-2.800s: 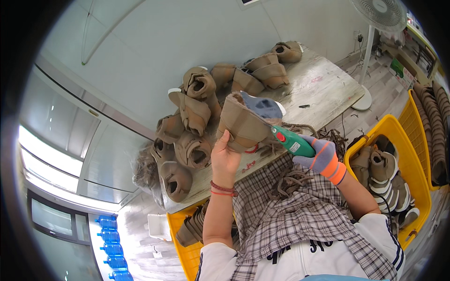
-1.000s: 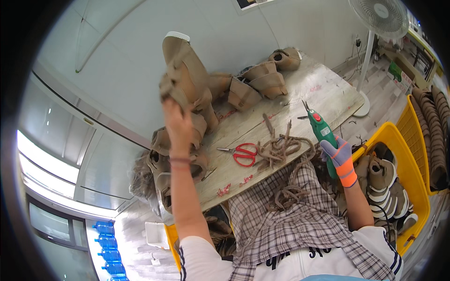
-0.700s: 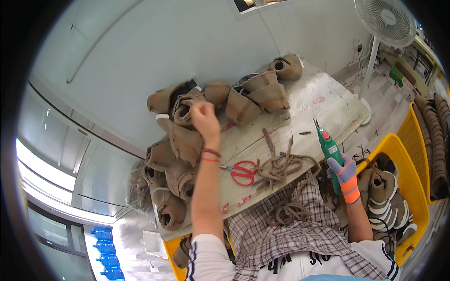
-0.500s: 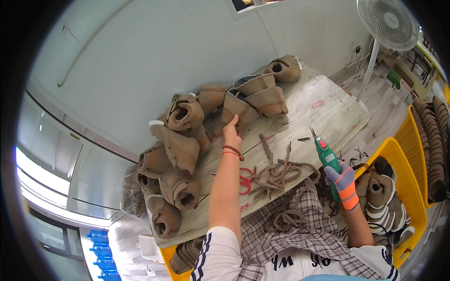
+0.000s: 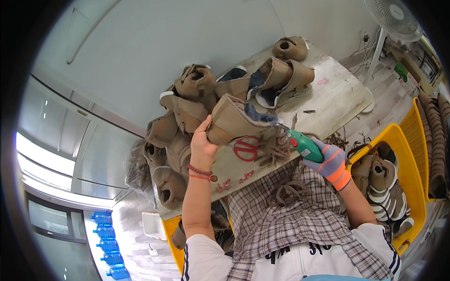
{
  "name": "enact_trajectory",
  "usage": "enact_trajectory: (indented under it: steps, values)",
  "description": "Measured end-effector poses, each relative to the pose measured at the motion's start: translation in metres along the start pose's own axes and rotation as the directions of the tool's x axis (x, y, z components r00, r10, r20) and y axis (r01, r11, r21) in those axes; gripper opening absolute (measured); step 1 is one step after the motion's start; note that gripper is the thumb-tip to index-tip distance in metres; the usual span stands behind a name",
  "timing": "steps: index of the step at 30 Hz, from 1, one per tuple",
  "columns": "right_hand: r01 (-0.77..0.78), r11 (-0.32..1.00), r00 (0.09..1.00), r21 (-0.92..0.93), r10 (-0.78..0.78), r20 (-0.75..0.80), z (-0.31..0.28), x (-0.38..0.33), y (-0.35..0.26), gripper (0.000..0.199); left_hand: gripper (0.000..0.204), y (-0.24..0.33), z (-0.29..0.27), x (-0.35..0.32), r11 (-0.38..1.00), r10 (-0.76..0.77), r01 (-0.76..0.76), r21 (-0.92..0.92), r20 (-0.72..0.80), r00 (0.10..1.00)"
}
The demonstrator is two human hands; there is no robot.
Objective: The person uses a green electric trimmer to cut excess fabric from the top edges of several brown shoe uppers on a workbench. They rotate each upper to trim different sides, then use red-handled scissors to snip interior threads. Trimmed uppers are placed into a yellow bin.
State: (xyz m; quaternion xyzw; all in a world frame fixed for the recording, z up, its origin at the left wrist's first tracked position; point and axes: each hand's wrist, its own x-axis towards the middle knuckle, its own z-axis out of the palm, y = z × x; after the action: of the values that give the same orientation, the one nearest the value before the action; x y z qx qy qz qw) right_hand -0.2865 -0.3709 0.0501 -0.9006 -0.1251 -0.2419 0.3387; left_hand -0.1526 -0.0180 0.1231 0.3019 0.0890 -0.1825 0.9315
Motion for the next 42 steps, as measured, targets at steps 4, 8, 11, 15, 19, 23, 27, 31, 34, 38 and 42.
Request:
enact_trajectory:
  steps: [4,8,11,15,19,23,27,31,34,38,42]
  values:
    - [0.177,0.977,0.98,-0.12,-0.186,-0.065,-0.003,-0.011,-0.004,0.069,0.031,-0.003,0.002,-0.033,0.998,-0.024,0.02,-0.051,-0.074,0.997]
    - [0.237,0.963,0.966,-0.132,-0.247,-0.069,-0.013,-0.018,-0.014,0.069,0.032,-0.01,0.004,-0.053,0.993,-0.054,0.043,-0.106,-0.104,0.993]
    - [0.245,0.959,0.964,-0.143,-0.257,-0.074,-0.018,-0.024,-0.016,0.069,0.033,-0.016,0.007,-0.061,0.991,-0.065,0.052,-0.121,-0.102,0.993]
    - [0.233,0.963,0.968,-0.139,-0.244,-0.066,-0.02,-0.03,-0.018,0.067,0.032,-0.021,0.006,-0.065,0.991,-0.066,0.053,-0.127,-0.101,0.993]
    - [0.226,0.968,0.97,-0.109,-0.234,-0.064,-0.02,-0.034,-0.019,0.066,0.03,-0.028,0.003,-0.064,0.984,-0.083,0.072,-0.164,-0.063,0.995]
    - [0.241,0.968,0.965,-0.075,-0.247,-0.091,-0.02,-0.036,-0.016,0.066,0.03,-0.034,0.004,-0.063,0.986,-0.073,0.056,-0.154,-0.106,0.992]
    - [0.254,0.966,0.962,-0.047,-0.257,-0.087,-0.025,-0.033,-0.022,0.066,0.028,-0.04,0.011,-0.066,0.98,-0.1,0.081,-0.181,-0.103,0.99]
    - [0.279,0.96,0.95,-0.016,-0.278,-0.143,-0.022,-0.031,-0.026,0.067,0.031,-0.055,0.024,-0.071,0.99,-0.054,0.045,-0.137,-0.069,0.996]
    - [0.259,0.965,0.958,0.039,-0.251,-0.142,-0.02,-0.03,-0.027,0.068,0.035,-0.068,0.027,-0.073,0.994,0.012,-0.011,-0.107,0.001,1.0]
    - [0.153,0.971,0.986,0.182,-0.136,-0.101,-0.026,-0.026,-0.037,0.068,0.034,-0.084,0.04,-0.082,0.989,0.119,-0.107,-0.099,0.135,0.984]
    - [-0.04,0.944,0.999,0.326,0.039,0.011,-0.031,-0.025,-0.044,0.067,0.036,-0.097,0.047,-0.091,0.975,0.222,-0.219,-0.04,0.226,0.949]
